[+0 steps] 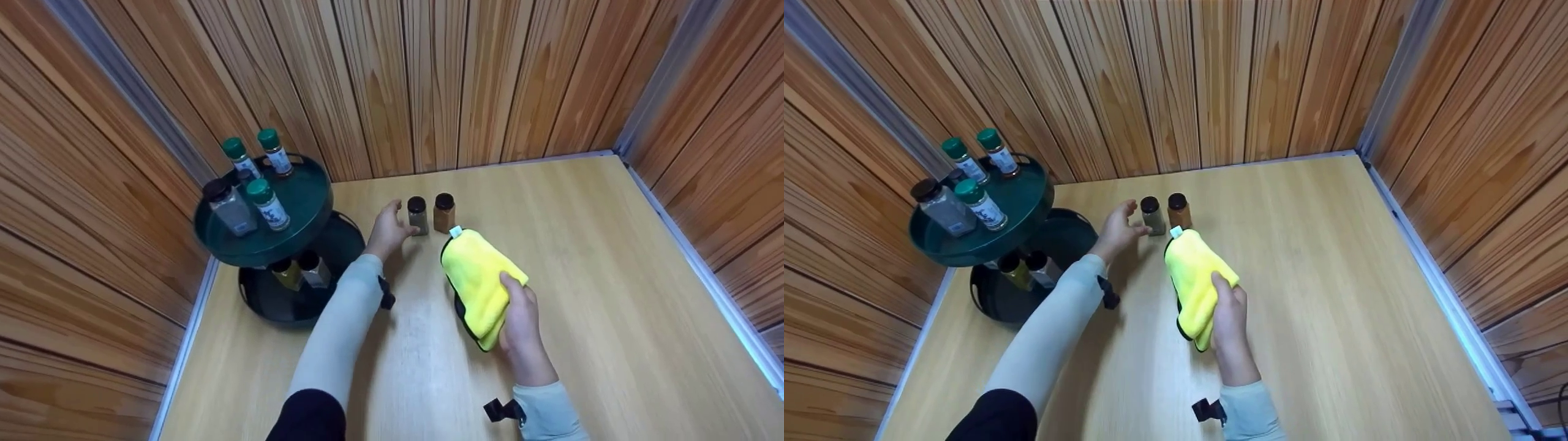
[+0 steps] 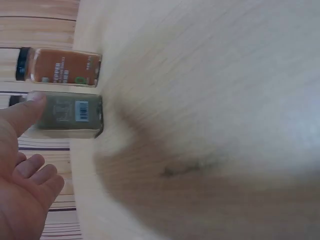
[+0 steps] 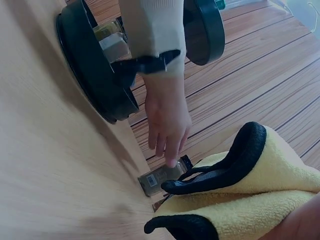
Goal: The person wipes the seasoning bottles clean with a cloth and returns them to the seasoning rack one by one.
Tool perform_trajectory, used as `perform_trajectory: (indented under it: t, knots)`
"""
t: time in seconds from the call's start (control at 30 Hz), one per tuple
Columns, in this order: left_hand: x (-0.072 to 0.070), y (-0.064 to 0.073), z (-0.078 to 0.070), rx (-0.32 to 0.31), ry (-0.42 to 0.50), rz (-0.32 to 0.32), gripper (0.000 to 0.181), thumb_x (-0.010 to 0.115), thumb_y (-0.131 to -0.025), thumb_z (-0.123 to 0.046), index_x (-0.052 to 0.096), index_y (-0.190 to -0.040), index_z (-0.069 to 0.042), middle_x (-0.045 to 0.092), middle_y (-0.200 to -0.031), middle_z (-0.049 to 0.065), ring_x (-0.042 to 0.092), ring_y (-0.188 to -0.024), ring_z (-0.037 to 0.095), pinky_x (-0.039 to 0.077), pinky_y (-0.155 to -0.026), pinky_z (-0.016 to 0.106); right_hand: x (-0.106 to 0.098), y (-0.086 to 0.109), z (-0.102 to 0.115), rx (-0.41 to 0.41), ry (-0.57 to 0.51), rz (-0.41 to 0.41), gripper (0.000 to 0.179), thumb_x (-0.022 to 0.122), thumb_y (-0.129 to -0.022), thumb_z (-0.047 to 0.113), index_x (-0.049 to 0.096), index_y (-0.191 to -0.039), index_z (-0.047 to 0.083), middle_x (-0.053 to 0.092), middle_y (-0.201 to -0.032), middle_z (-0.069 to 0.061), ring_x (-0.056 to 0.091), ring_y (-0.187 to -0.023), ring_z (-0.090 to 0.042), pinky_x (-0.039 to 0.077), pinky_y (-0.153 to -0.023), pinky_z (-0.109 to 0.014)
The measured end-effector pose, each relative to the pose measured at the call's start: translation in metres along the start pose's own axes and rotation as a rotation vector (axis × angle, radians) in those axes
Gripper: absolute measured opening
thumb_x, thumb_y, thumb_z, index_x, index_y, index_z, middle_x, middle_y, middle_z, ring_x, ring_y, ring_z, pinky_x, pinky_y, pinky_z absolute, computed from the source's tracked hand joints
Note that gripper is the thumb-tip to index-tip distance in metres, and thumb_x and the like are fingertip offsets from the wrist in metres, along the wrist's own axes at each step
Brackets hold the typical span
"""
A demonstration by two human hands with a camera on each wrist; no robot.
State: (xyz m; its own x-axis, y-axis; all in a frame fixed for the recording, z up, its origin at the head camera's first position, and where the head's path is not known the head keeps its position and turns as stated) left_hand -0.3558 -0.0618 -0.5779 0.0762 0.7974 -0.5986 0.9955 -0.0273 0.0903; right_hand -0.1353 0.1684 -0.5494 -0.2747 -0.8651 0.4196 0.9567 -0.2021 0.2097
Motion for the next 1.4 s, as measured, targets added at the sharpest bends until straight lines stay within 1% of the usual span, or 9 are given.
perform_trajectory:
  t: [0.13, 0.33, 0.47, 0.67, 0.93, 1.03, 1.2, 1.3, 1.4]
  knots:
    - [0.007, -0.002, 0.003, -0.006, 0.053, 0.012, 0.086, 0.084, -0.086, -0.016, 0.037, -0.158, -0.011, 0.042, -0.161, 0.007, 0.040, -0.148, 0.026, 0.037, -0.118, 0.038, 0.000, 0.001, 0.000, -0.019, -0.010, -0.006, 0.035, 0.050, -0.107, 0.031, 0.055, -0.122, -0.001, 0.069, -0.098, -0.006, 0.069, -0.088, -0.020, 0.058, -0.077, -0.035]
    - [0.010, -0.007, 0.002, -0.088, 0.201, -0.008, 0.079, 0.082, -0.088, -0.015, 0.041, -0.156, -0.015, 0.046, -0.159, 0.003, 0.043, -0.146, 0.025, 0.040, -0.117, 0.039, 0.000, 0.001, 0.001, -0.028, 0.009, -0.014, 0.036, 0.050, -0.107, 0.031, 0.056, -0.122, -0.002, 0.069, -0.098, -0.006, 0.068, -0.088, -0.020, 0.058, -0.078, -0.035]
    - [0.011, -0.008, -0.002, -0.121, 0.264, -0.019, 0.073, 0.080, -0.090, -0.014, 0.044, -0.154, -0.016, 0.050, -0.156, 0.002, 0.046, -0.144, 0.021, 0.041, -0.115, 0.038, 0.000, 0.001, 0.000, -0.029, -0.005, -0.027, 0.035, 0.051, -0.107, 0.030, 0.057, -0.120, -0.002, 0.070, -0.095, -0.006, 0.069, -0.086, -0.020, 0.058, -0.076, -0.035]
    - [0.015, -0.008, -0.007, -0.107, 0.331, -0.045, 0.060, 0.076, -0.092, -0.008, 0.052, -0.147, -0.014, 0.059, -0.146, 0.004, 0.053, -0.137, 0.019, 0.047, -0.110, 0.034, 0.000, 0.001, 0.001, -0.022, -0.007, -0.037, 0.035, 0.051, -0.107, 0.030, 0.056, -0.121, -0.001, 0.070, -0.096, -0.005, 0.069, -0.086, -0.019, 0.058, -0.077, -0.035]
    - [0.018, -0.006, -0.006, -0.114, 0.331, -0.077, 0.064, 0.077, -0.090, -0.006, 0.050, -0.149, -0.013, 0.061, -0.141, 0.004, 0.056, -0.132, 0.018, 0.048, -0.108, 0.033, -0.002, 0.001, 0.002, -0.014, -0.007, -0.028, 0.035, 0.050, -0.107, 0.031, 0.056, -0.122, 0.000, 0.070, -0.097, -0.005, 0.070, -0.087, -0.019, 0.059, -0.077, -0.035]
    - [0.018, -0.007, -0.005, -0.085, 0.309, -0.082, 0.064, 0.078, -0.090, -0.006, 0.052, -0.148, -0.011, 0.063, -0.138, 0.005, 0.058, -0.127, 0.017, 0.051, -0.104, 0.032, -0.003, -0.001, 0.002, -0.022, -0.018, -0.017, 0.035, 0.049, -0.107, 0.031, 0.055, -0.122, 0.000, 0.070, -0.099, -0.006, 0.070, -0.089, -0.019, 0.059, -0.078, -0.035]
    - [0.020, -0.008, -0.004, -0.025, 0.292, -0.065, 0.047, 0.076, -0.091, -0.006, 0.062, -0.136, -0.013, 0.066, -0.128, 0.001, 0.061, -0.119, 0.015, 0.053, -0.099, 0.031, -0.004, -0.003, 0.003, -0.031, -0.019, -0.026, 0.037, 0.051, -0.107, 0.032, 0.056, -0.124, 0.000, 0.070, -0.103, -0.006, 0.069, -0.093, -0.019, 0.058, -0.081, -0.035]
    - [0.019, -0.006, -0.003, -0.009, 0.296, -0.057, 0.041, 0.076, -0.092, -0.008, 0.064, -0.130, -0.013, 0.066, -0.125, 0.000, 0.060, -0.120, 0.015, 0.052, -0.102, 0.033, -0.005, -0.004, 0.002, -0.027, -0.015, -0.036, 0.037, 0.051, -0.106, 0.032, 0.056, -0.125, 0.001, 0.069, -0.104, -0.006, 0.069, -0.094, -0.020, 0.058, -0.082, -0.035]
    - [0.015, -0.001, -0.002, 0.012, 0.297, -0.073, 0.041, 0.076, -0.092, -0.011, 0.063, -0.131, -0.012, 0.065, -0.129, 0.001, 0.058, -0.126, 0.017, 0.049, -0.107, 0.036, -0.005, -0.005, 0.002, -0.024, -0.012, -0.020, 0.037, 0.051, -0.107, 0.032, 0.055, -0.126, 0.001, 0.069, -0.105, -0.007, 0.069, -0.095, -0.020, 0.058, -0.083, -0.036]
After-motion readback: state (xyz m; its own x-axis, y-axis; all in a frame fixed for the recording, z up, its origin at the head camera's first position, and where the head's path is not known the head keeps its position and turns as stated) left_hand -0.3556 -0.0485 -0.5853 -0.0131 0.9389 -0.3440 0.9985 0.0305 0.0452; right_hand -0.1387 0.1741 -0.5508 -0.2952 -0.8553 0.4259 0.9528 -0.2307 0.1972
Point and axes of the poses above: each hand's wrist, its own y-axis away from the middle knuckle, its own x-axis out of the palm, z = x × y, the point moved 2 cm from there along -y, towards the middle knuckle
